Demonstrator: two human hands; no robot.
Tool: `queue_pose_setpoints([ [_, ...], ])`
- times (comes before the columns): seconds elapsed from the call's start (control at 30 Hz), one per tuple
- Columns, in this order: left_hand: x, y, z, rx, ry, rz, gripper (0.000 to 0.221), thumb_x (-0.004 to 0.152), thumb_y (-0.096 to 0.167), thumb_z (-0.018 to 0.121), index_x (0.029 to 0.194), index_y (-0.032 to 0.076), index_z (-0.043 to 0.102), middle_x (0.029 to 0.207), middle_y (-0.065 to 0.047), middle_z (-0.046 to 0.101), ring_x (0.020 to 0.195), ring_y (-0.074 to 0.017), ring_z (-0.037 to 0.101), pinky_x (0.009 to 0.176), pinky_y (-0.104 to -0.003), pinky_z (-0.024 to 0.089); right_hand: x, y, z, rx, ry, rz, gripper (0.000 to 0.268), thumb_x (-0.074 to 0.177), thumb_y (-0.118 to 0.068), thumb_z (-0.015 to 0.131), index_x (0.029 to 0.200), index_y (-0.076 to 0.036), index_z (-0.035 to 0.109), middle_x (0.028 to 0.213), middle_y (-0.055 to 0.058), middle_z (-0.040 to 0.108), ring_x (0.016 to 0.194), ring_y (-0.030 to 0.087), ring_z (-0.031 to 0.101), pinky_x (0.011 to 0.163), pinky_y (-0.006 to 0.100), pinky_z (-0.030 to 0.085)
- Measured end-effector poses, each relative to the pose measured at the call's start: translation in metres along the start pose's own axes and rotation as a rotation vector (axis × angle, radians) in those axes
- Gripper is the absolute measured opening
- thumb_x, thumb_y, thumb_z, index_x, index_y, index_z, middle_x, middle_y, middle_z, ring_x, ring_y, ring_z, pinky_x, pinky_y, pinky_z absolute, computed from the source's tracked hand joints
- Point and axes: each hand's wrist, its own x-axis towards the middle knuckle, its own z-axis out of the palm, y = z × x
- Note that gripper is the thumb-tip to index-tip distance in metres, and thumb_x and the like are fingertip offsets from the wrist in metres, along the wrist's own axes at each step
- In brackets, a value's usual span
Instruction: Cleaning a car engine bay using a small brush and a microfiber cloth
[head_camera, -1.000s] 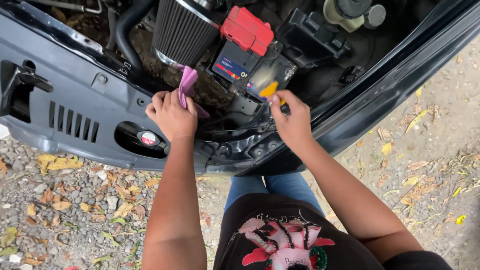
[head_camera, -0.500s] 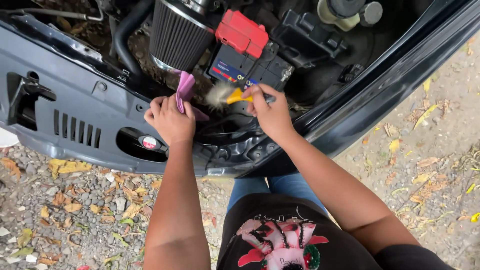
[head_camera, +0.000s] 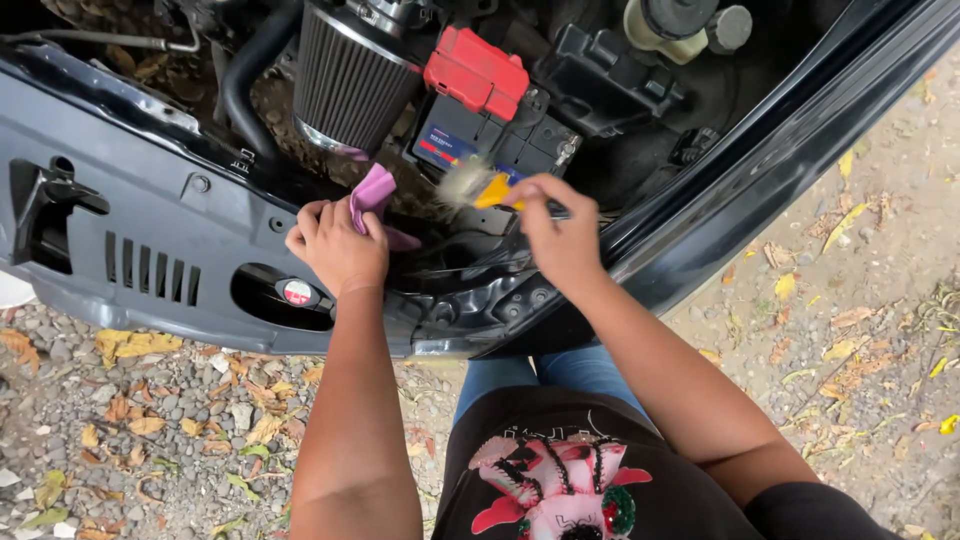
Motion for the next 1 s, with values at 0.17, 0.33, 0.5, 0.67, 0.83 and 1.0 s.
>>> queue_pose_setpoints([
  [0.17,-0.001,-0.003,0.003,0.010,0.002,0.004,0.017,0.078,0.033,0.062,0.091,0.024,0.068,0.084,0.005,0.065,0.106,-0.0146,0.056,0.093,-0.038,0.036,0.016,0.008,-0.037,-0.134,0.264,-0.263,0.031,0.107,-0.012,0.049,0.093,-0.016,0.077,0.074,0.005,0.070,0.068,0.018,0.063,0.075,0.032,0.055],
  [0.33,-0.001,-0.001,0.002,0.017,0.011,0.020,0.017,0.078,0.032,0.062,0.091,0.023,0.068,0.083,0.004,0.065,0.105,-0.0153,0.057,0.093,-0.039,0.036,0.038,0.024,-0.022,0.060,0.202,-0.109,0.026,0.107,-0.011,0.045,0.103,-0.005,0.071,0.069,0.009,0.065,0.068,0.016,0.061,0.068,0.031,0.056],
  [0.5,0.001,-0.001,0.002,0.031,0.019,0.020,0.016,0.078,0.032,0.061,0.089,0.023,0.067,0.082,0.004,0.064,0.105,-0.0148,0.057,0.093,-0.039,0.036,0.043,0.028,-0.031,-0.647,0.400,-0.411,0.016,0.100,-0.015,0.062,0.089,-0.022,0.072,0.069,0.003,0.066,0.067,0.026,0.069,0.071,0.036,0.058],
  [0.67,-0.001,0.000,0.002,0.028,0.009,0.010,0.014,0.079,0.032,0.061,0.089,0.024,0.067,0.083,0.005,0.064,0.106,-0.0145,0.056,0.093,-0.039,0.037,0.031,0.017,-0.026,-0.168,0.276,-0.229,0.023,0.104,-0.013,0.052,0.096,-0.017,0.073,0.068,0.003,0.067,0.068,0.019,0.065,0.074,0.035,0.056],
  [0.83,-0.002,-0.003,0.005,0.030,0.000,0.000,0.015,0.080,0.033,0.061,0.090,0.023,0.067,0.084,0.005,0.065,0.108,-0.0146,0.056,0.093,-0.040,0.037,0.039,0.026,-0.033,-0.556,0.290,-0.388,0.018,0.103,-0.012,0.059,0.093,-0.018,0.072,0.072,0.004,0.069,0.069,0.028,0.070,0.071,0.039,0.058],
  [1.0,0.000,-0.001,0.003,0.021,0.026,0.017,0.015,0.079,0.030,0.061,0.091,0.024,0.068,0.083,0.005,0.063,0.106,-0.0144,0.057,0.092,-0.038,0.037,0.033,0.017,-0.028,-0.315,0.200,-0.320,0.019,0.100,-0.011,0.057,0.096,-0.019,0.073,0.079,0.005,0.072,0.079,0.031,0.070,0.082,0.042,0.056],
])
